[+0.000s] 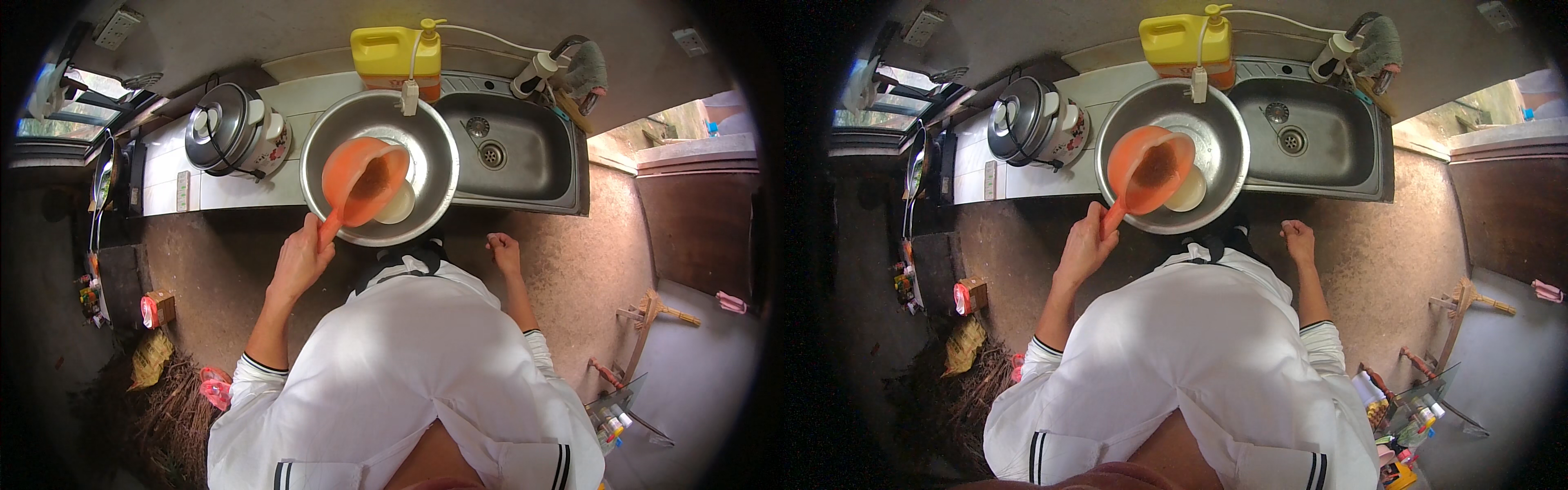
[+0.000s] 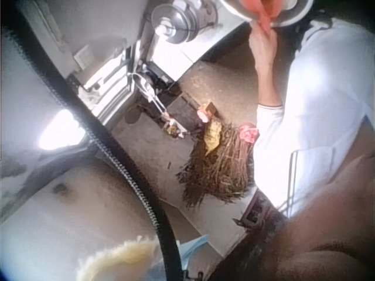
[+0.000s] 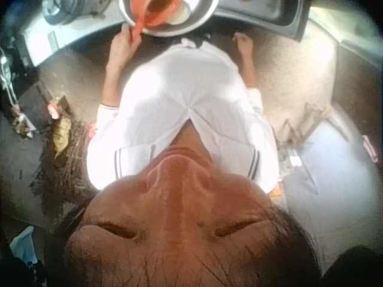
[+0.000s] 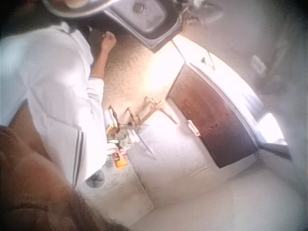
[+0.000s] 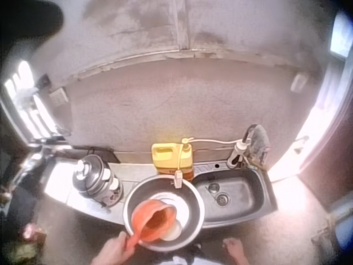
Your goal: The person operates a countertop appliance, pours a liquid from a ladle into a bowl, adds a brown ingredient to a pan of chopped greens, stirs the mixture with chopsticks, and adds a white powder from a small container.
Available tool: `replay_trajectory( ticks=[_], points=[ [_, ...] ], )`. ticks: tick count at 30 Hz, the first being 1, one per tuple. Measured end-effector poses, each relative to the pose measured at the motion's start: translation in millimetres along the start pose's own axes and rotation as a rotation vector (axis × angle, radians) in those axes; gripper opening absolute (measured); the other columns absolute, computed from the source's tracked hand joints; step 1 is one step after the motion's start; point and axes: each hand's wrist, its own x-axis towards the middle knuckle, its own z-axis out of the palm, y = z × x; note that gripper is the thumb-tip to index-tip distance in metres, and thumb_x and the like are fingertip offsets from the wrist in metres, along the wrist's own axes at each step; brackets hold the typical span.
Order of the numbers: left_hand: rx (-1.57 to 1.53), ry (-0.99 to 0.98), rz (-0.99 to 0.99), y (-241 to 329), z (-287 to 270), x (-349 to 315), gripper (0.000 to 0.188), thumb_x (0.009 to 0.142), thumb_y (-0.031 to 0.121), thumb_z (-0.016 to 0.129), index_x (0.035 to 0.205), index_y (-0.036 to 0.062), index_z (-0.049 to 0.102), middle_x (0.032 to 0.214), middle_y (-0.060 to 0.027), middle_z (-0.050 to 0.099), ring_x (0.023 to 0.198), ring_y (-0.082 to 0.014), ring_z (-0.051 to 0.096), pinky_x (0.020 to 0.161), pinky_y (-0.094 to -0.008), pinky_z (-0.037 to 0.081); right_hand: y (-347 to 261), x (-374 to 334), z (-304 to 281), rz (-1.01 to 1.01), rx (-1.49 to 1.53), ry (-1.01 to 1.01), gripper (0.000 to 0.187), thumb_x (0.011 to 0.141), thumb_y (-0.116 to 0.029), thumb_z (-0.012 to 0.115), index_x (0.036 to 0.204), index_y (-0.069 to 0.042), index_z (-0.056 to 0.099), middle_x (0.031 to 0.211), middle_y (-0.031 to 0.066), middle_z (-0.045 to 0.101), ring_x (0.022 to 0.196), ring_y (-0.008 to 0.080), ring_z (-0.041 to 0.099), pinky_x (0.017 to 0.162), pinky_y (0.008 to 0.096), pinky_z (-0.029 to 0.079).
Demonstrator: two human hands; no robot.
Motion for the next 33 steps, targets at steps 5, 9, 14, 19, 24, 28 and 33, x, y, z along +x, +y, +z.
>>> replay_trajectory(
  ticks=[5,9,14,19,24,28,33],
  points=[
    [0.001,0.002,0.013,-1,-2,-1,0.034,0.081,0.010,0.069,0.103,0.0016,0.045,0.083,-0.0250,0.062,0.081,-0.0470,0.062,0.069,-0.0505,0.048,-4,-1,-1,0.018,0.007,-0.013,0.026,0.092,-0.029,0.066,0.091,-0.004,0.072,0.073,0.0004,0.067,0.060,0.0086,0.055,0.056,0.0266,0.045],
    [0.005,0.009,0.028,4,-6,-1,0.034,0.081,0.010,0.069,0.104,0.0018,0.045,0.083,-0.0247,0.062,0.081,-0.0470,0.062,0.070,-0.0504,0.048,-3,0,0,0.009,0.004,-0.010,0.025,0.093,-0.029,0.066,0.091,-0.005,0.072,0.073,-0.0006,0.066,0.058,0.0080,0.054,0.054,0.0263,0.044],
    [0.011,0.008,0.022,4,-7,1,0.035,0.081,0.010,0.069,0.105,0.0017,0.046,0.084,-0.0245,0.062,0.082,-0.0469,0.061,0.070,-0.0504,0.048,2,2,1,-0.001,0.007,-0.007,0.023,0.095,-0.029,0.065,0.091,-0.007,0.071,0.074,-0.0026,0.064,0.055,0.0067,0.049,0.049,0.0254,0.042],
    [0.011,-0.003,0.012,1,-8,1,0.034,0.080,0.009,0.069,0.105,0.0016,0.046,0.084,-0.0247,0.062,0.082,-0.0468,0.061,0.070,-0.0505,0.048,5,3,1,-0.010,0.006,-0.013,0.022,0.095,-0.028,0.065,0.089,-0.008,0.070,0.073,-0.0029,0.063,0.055,0.0060,0.048,0.049,0.0248,0.041],
    [0.008,-0.009,0.026,2,-9,3,0.034,0.080,0.009,0.069,0.104,0.0016,0.046,0.082,-0.0244,0.061,0.081,-0.0470,0.061,0.070,-0.0505,0.047,16,10,1,-0.046,0.004,-0.009,0.021,0.095,-0.028,0.065,0.086,-0.008,0.069,0.071,-0.0036,0.062,0.054,0.0051,0.048,0.048,0.0240,0.039],
    [0.003,-0.014,0.011,2,-9,4,0.035,0.080,0.009,0.069,0.104,0.0016,0.045,0.081,-0.0243,0.060,0.081,-0.0470,0.060,0.069,-0.0504,0.047,5,7,1,-0.112,0.026,-0.010,0.021,0.095,-0.028,0.065,0.089,-0.008,0.070,0.070,-0.0043,0.061,0.053,0.0046,0.047,0.047,0.0229,0.038],
    [0.001,-0.011,0.017,1,-10,4,0.035,0.080,0.009,0.069,0.104,0.0016,0.045,0.082,-0.0244,0.061,0.081,-0.0467,0.061,0.069,-0.0503,0.047,-76,-12,6,-0.015,0.288,-0.220,0.021,0.097,-0.026,0.064,0.101,-0.007,0.070,0.069,-0.0046,0.057,0.053,0.0028,0.043,0.046,0.0208,0.032]
  ],
)
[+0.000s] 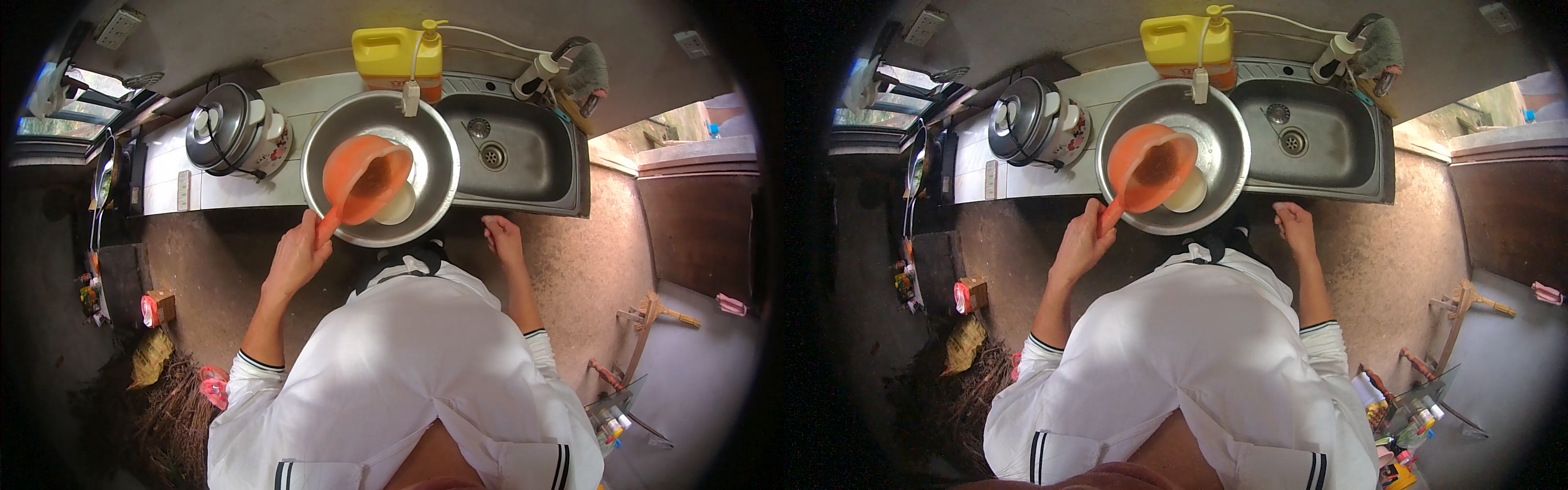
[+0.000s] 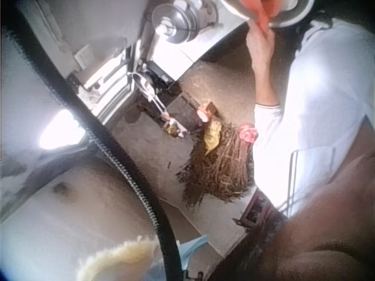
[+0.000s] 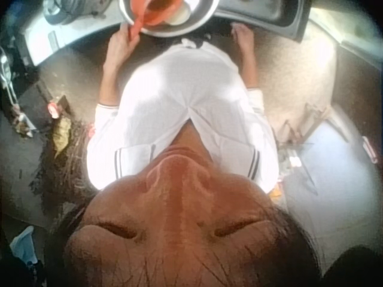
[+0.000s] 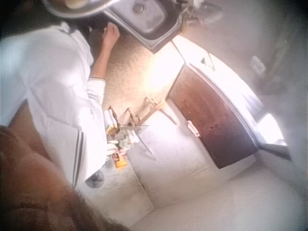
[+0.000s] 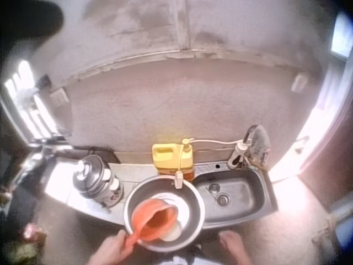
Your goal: The person operates a countertop appliance, pours a liquid from a ladle into a bowl, adds a brown ingredient to a pan of chopped greens, stirs the mixture with chopsticks, and adds a white powder from a small container.
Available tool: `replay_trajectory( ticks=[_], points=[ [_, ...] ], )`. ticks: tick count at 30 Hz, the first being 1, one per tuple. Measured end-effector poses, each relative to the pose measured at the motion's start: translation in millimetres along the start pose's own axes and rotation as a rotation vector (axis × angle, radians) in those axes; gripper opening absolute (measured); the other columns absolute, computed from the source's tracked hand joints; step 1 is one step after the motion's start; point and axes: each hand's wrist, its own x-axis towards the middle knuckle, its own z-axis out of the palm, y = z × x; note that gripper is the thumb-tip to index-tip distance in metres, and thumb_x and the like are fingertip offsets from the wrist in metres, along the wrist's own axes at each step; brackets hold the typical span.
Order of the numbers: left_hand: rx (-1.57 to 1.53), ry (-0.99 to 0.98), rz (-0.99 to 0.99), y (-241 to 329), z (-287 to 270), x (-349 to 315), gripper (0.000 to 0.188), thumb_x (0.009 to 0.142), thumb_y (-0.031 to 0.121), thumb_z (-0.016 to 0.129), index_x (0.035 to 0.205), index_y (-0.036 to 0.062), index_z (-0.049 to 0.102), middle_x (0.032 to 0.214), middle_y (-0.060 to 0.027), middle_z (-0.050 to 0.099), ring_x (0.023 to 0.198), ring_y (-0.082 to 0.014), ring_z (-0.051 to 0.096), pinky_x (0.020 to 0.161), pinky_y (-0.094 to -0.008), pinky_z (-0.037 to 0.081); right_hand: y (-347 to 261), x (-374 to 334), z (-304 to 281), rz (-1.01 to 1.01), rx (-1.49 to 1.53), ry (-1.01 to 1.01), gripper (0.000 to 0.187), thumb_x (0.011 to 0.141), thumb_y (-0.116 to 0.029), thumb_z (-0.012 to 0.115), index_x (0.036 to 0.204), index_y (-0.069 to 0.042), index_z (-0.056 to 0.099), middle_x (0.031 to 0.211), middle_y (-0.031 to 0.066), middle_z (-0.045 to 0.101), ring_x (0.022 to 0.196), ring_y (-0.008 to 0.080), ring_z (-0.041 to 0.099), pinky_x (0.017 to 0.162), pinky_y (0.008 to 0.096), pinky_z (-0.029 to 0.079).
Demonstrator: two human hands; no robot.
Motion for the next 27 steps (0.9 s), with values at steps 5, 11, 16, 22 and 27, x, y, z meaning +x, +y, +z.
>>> replay_trajectory(
  ticks=[5,11,16,22,27],
  points=[
    [-0.002,-0.009,0.017,1,-3,1,0.035,0.080,0.009,0.069,0.104,0.0018,0.045,0.082,-0.0244,0.061,0.081,-0.0464,0.061,0.069,-0.0503,0.047,-72,0,48,0.052,-0.043,-0.362,0.024,0.097,-0.021,0.063,0.114,-0.004,0.067,0.070,-0.0045,0.055,0.053,0.0024,0.041,0.044,0.0197,0.028],
    [0.006,-0.009,0.045,-1,-5,2,0.035,0.080,0.009,0.069,0.104,0.0018,0.045,0.083,-0.0241,0.061,0.082,-0.0464,0.061,0.069,-0.0504,0.047,-92,21,99,0.124,-0.184,-0.710,0.040,0.092,-0.013,0.060,0.131,-0.004,0.060,0.070,-0.0030,0.054,0.052,0.0024,0.040,0.044,0.0197,0.027],
    [0.008,-0.003,0.053,-4,-7,1,0.035,0.080,0.010,0.068,0.104,0.0021,0.045,0.084,-0.0238,0.062,0.082,-0.0464,0.061,0.070,-0.0502,0.047,-97,31,126,0.164,-0.225,-0.865,0.044,0.090,-0.006,0.056,0.134,-0.004,0.058,0.067,-0.0018,0.052,0.049,0.0036,0.034,0.043,0.0205,0.025],
    [0.010,-0.008,0.043,-1,-9,-1,0.035,0.080,0.010,0.067,0.105,0.0018,0.045,0.084,-0.0241,0.061,0.082,-0.0461,0.061,0.070,-0.0496,0.048,-99,43,139,0.237,-0.216,-0.959,0.049,0.087,-0.005,0.053,0.136,-0.007,0.057,0.066,-0.0018,0.052,0.046,0.0037,0.031,0.041,0.0204,0.023],
    [0.015,-0.009,0.054,-1,-9,-1,0.035,0.080,0.010,0.067,0.105,0.0014,0.045,0.084,-0.0244,0.061,0.082,-0.0461,0.061,0.070,-0.0492,0.048,-103,48,146,0.250,-0.199,-1.007,0.054,0.083,-0.004,0.050,0.137,-0.008,0.055,0.066,-0.0026,0.051,0.044,0.0029,0.030,0.040,0.0200,0.021]
  ],
)
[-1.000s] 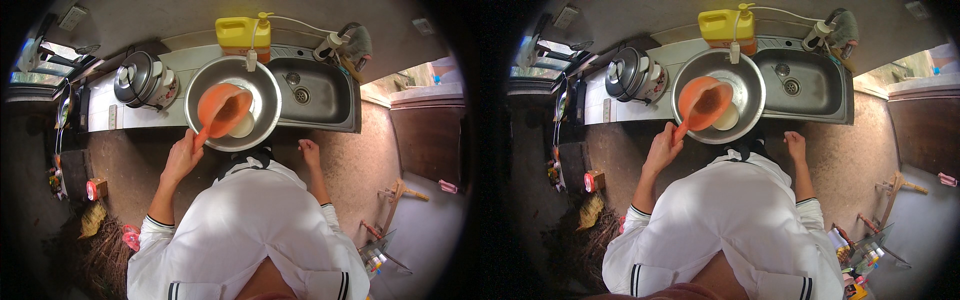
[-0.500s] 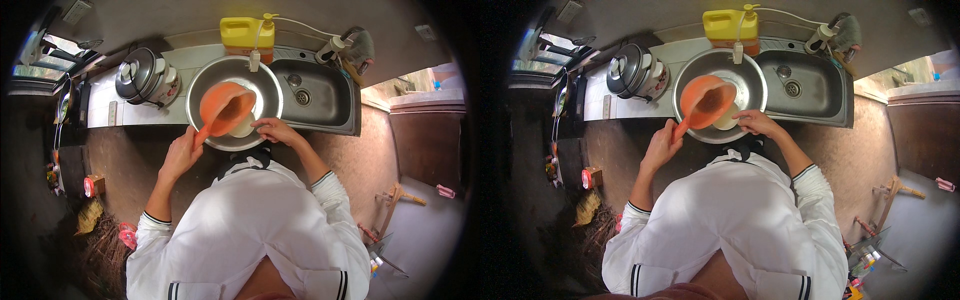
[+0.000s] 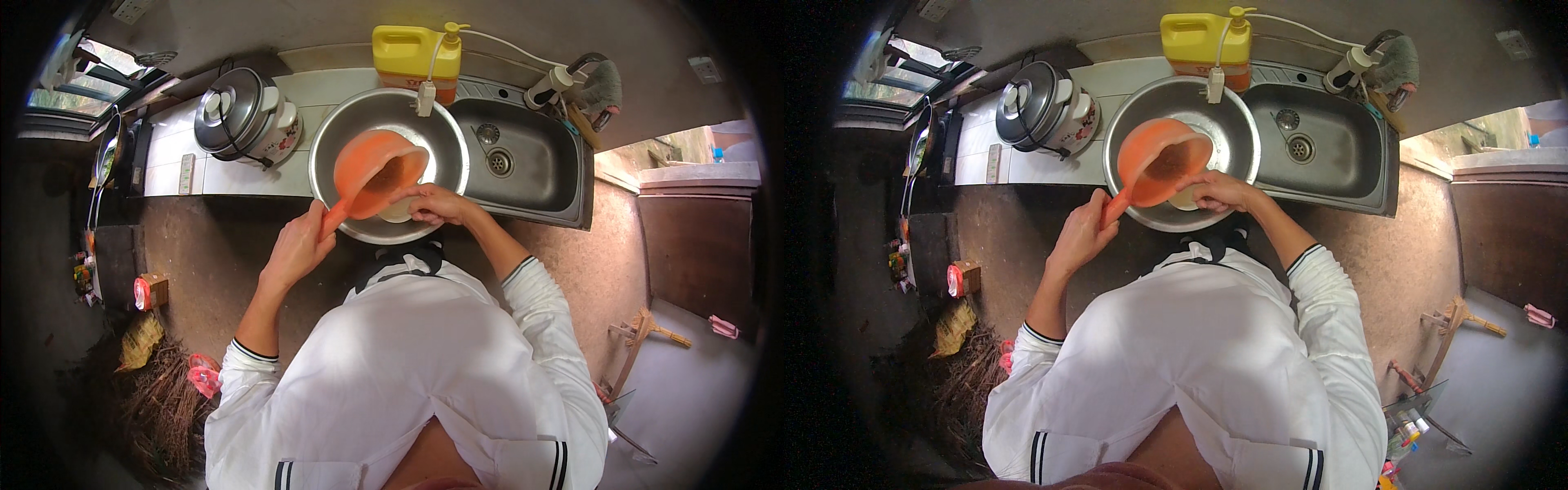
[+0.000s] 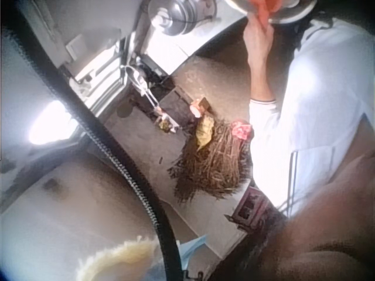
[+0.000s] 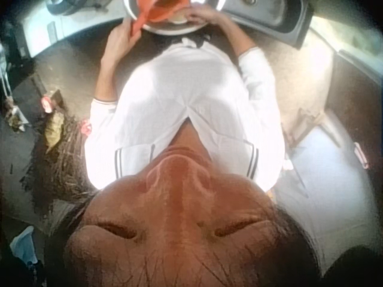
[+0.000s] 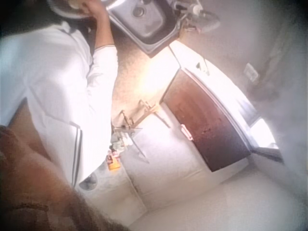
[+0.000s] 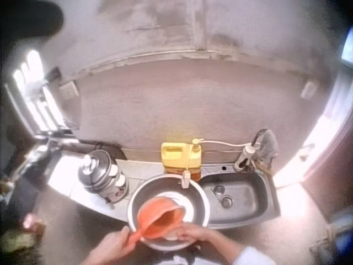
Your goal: The person operates a countertop appliance, pours a liquid from a ladle into a bowl, adds a brown ingredient to a pan of chopped greens, stirs the mixture with chopsticks, and adds a white powder from a small container.
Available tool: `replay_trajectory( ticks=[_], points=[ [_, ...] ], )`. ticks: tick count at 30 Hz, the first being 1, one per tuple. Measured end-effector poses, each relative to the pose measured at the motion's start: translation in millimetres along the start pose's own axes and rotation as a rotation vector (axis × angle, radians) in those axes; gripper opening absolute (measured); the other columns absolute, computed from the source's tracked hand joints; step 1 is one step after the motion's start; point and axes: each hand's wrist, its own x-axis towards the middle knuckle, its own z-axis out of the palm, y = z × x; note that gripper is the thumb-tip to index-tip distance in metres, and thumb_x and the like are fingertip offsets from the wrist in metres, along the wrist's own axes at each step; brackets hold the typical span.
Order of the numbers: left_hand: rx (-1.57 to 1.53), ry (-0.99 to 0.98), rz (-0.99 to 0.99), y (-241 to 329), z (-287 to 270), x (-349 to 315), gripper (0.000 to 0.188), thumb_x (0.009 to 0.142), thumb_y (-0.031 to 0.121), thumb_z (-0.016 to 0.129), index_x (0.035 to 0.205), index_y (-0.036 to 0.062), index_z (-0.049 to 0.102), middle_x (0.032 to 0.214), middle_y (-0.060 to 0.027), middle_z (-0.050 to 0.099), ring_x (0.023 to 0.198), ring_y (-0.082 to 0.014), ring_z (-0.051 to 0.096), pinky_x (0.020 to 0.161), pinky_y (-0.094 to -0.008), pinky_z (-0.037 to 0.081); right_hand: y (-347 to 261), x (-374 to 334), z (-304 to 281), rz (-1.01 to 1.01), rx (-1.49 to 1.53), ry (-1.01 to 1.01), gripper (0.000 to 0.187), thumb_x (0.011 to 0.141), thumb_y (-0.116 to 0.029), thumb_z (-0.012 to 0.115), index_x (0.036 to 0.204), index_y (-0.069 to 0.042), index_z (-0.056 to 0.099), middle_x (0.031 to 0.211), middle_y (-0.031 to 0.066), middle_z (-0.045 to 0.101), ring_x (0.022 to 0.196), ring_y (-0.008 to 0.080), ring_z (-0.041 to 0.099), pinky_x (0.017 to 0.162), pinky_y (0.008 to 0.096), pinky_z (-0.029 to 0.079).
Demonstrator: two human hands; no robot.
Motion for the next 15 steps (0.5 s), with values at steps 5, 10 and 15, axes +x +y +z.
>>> replay_trajectory(
  ticks=[5,10,15],
  points=[
    [0.013,-0.019,-0.015,0.3,-0.2,-0.4,0.035,0.080,0.010,0.067,0.105,0.0016,0.045,0.085,-0.0246,0.061,0.083,-0.0464,0.061,0.070,-0.0493,0.048,-3.6,2.1,0.4,0.008,0.018,-0.035,0.056,0.083,-0.004,0.049,0.139,-0.006,0.052,0.065,-0.0036,0.049,0.045,0.0029,0.029,0.040,0.0197,0.021],
    [0.030,-0.014,0.001,1.1,-0.8,0.1,0.035,0.080,0.010,0.067,0.106,0.0016,0.045,0.086,-0.0248,0.062,0.083,-0.0464,0.061,0.070,-0.0498,0.048,-3.9,2.7,-0.5,0.023,0.027,-0.024,0.056,0.083,-0.005,0.049,0.139,-0.005,0.051,0.065,-0.0037,0.048,0.045,0.0030,0.029,0.039,0.0200,0.020],
    [0.046,-0.019,0.013,1.4,-2.8,-0.7,0.036,0.080,0.011,0.067,0.106,0.0014,0.045,0.087,-0.0250,0.062,0.084,-0.0466,0.061,0.070,-0.0501,0.048,-6.7,3.0,2.1,0.040,0.033,-0.016,0.057,0.084,-0.006,0.049,0.141,-0.004,0.049,0.064,-0.0031,0.047,0.044,0.0033,0.028,0.039,0.0202,0.020]
  ],
)
